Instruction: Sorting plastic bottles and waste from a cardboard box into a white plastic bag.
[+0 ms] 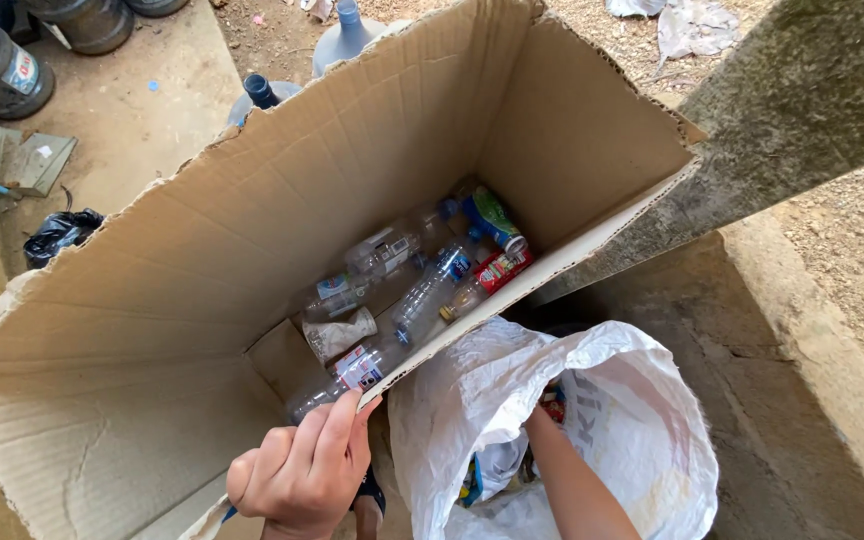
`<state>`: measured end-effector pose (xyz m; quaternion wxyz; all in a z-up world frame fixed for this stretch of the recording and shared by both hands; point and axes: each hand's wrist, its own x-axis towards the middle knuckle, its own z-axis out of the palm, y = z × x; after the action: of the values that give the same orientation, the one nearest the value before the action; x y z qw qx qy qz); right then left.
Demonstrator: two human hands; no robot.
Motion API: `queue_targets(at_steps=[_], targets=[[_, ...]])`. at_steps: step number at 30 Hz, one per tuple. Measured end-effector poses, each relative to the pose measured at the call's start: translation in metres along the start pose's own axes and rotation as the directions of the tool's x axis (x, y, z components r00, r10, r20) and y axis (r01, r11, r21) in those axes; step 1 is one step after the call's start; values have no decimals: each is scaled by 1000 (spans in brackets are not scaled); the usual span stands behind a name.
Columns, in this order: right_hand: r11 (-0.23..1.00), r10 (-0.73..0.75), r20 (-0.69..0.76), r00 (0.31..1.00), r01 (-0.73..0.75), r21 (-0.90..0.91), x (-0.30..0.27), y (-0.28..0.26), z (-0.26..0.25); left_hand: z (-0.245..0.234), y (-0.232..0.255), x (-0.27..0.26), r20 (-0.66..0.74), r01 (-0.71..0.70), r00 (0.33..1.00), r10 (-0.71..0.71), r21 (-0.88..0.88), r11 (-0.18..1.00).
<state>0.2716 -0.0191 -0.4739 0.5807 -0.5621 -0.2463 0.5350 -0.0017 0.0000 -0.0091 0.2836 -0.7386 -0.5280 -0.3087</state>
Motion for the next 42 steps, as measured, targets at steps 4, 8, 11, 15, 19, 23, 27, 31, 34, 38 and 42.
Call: queue_targets(at_steps=[4, 8, 11, 15, 19, 23, 27, 31, 34, 38, 42], targets=[[981, -57, 51, 997, 47, 187, 9, 24, -19, 0, 0, 2, 4, 9, 1000, -9, 1, 1000], [927, -124, 91, 988, 83, 366, -35, 78, -153, 0, 0, 6, 23, 4, 1000, -3, -26, 1000], [980, -195, -95, 976, 198, 22, 2, 34, -55, 0, 1, 7, 30, 12, 999, -12, -17, 1000], [765, -247, -451, 857, -113, -634, -60, -108, -35, 2, 1, 4, 50, 24, 999, -22, -36, 999], [751, -258, -475, 841, -135, -647, -128, -230, -23, 2, 4, 11, 18, 34, 999, -33, -54, 998], [556, -338, -443, 830, -203, -806, -174, -341, -17, 5, 2, 15, -8, 35, 999, -36, -108, 994], [407, -559, -369, 743, -142, -902, -217, -460, 9, 10, -1, 16, -1, 29, 1000, -30, -144, 989], [399, -695, -356, 625, -78, -914, -220, -528, 27, 7, -1, 21, -4, 31, 999, -32, -176, 984], [533, -730, -311, 609, 221, -817, -186, -552, 48, 4, 0, 17, -10, 34, 999, -37, -209, 977], [764, -629, -248, 736, 529, -368, -114, -552, 84, 2, 2, 13, -28, 40, 998, -47, -210, 977], [838, -490, -254, 834, 371, -399, -54, -534, 129, 2, 4, 9, -24, 20, 999, -25, -198, 980]])
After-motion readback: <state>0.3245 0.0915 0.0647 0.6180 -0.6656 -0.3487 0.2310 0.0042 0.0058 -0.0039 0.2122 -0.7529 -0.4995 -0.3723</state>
